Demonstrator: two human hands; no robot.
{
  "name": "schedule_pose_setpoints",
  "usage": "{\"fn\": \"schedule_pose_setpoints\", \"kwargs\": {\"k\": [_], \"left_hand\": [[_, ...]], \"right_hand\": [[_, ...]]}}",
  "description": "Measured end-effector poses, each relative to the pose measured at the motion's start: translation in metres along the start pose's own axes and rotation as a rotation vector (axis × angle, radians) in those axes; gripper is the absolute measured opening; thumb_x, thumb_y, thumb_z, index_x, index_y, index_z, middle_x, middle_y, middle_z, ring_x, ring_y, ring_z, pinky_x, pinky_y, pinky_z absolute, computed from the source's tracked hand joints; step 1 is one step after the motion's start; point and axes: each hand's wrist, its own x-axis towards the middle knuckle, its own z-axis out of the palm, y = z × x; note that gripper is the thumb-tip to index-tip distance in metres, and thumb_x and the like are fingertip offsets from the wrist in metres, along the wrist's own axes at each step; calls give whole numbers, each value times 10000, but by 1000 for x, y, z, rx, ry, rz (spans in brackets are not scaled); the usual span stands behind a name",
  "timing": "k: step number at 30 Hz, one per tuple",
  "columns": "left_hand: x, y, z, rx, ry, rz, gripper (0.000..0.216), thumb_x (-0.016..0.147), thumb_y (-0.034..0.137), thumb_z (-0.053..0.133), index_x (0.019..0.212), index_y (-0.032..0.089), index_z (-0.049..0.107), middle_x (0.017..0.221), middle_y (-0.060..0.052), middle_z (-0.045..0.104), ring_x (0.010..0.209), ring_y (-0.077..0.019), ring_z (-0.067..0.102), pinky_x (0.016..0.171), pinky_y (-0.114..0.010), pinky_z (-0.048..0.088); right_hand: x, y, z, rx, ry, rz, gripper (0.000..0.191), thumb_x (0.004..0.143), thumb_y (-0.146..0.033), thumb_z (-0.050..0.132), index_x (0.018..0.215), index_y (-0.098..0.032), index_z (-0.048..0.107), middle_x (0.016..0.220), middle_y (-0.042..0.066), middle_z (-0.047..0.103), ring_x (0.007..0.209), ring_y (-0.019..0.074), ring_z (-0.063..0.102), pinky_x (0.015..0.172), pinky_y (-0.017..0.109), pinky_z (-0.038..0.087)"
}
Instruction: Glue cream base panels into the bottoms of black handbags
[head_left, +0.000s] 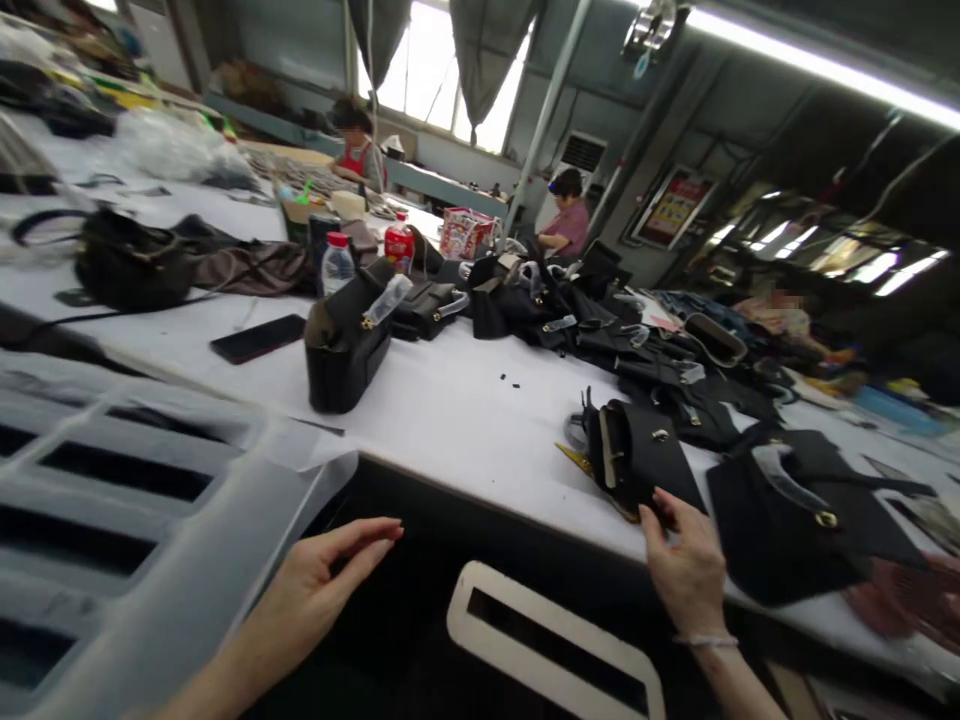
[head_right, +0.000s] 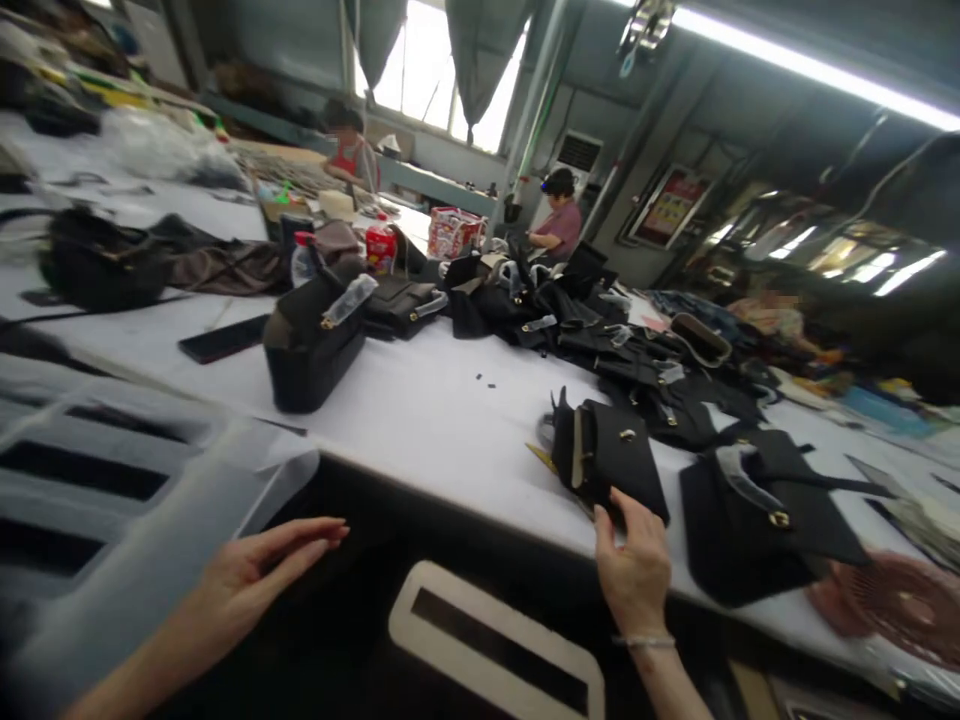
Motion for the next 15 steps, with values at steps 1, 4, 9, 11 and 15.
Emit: {"fn": "schedule_pose_setpoints", "kwargs": {"k": [1, 4, 9, 11, 15], "left_hand": [[12, 6, 9, 8, -38, 29, 356, 865, 504, 608, 1094, 266, 742, 1104, -20, 750, 1050, -258, 689, 1013, -367, 512], [46, 24, 39, 45, -165, 124, 319, 889, 450, 589, 1092, 256, 740, 1108, -18, 748, 1045, -247, 687, 991, -351, 522], [91, 44, 89, 81, -335, 221, 308, 892, 387, 575, 1094, 218, 734, 1119, -43, 743, 1062, -245, 675, 989, -356, 512], [104, 48, 106, 69, -390, 220, 311, 894, 380, 562, 1088, 203, 730, 1114, -54, 742, 1050, -242, 677, 929, -340, 537], [119, 51, 129, 45, -418, 241, 292, 889, 356, 564, 1061, 191, 733, 1070, -54, 753, 1004, -225, 689, 897, -317, 535]], "right_hand": [[6, -2, 1, -63, -3, -29, 559, 939, -519, 413, 1211, -70, 606, 1165, 204, 668, 1103, 331, 605, 964, 490, 486], [21, -12, 5, -242, -97, -123, 627, 920, -457, 525, 1421, -89, 442, 1453, 219, 467, 1337, 412, 394, 1031, 614, 374], [41, -17, 16, -438, -358, -288, 433, 779, -274, 723, 1206, -265, 650, 1593, 36, 285, 1379, 453, 303, 860, 623, 483], [47, -8, 20, -490, -411, -293, 239, 789, -211, 680, 1025, -215, 712, 1557, 33, 363, 1306, 447, 399, 705, 533, 550], [57, 14, 17, -510, -404, -310, 218, 873, -160, 527, 993, -185, 707, 1493, 31, 468, 1190, 358, 521, 548, 378, 539]]}}
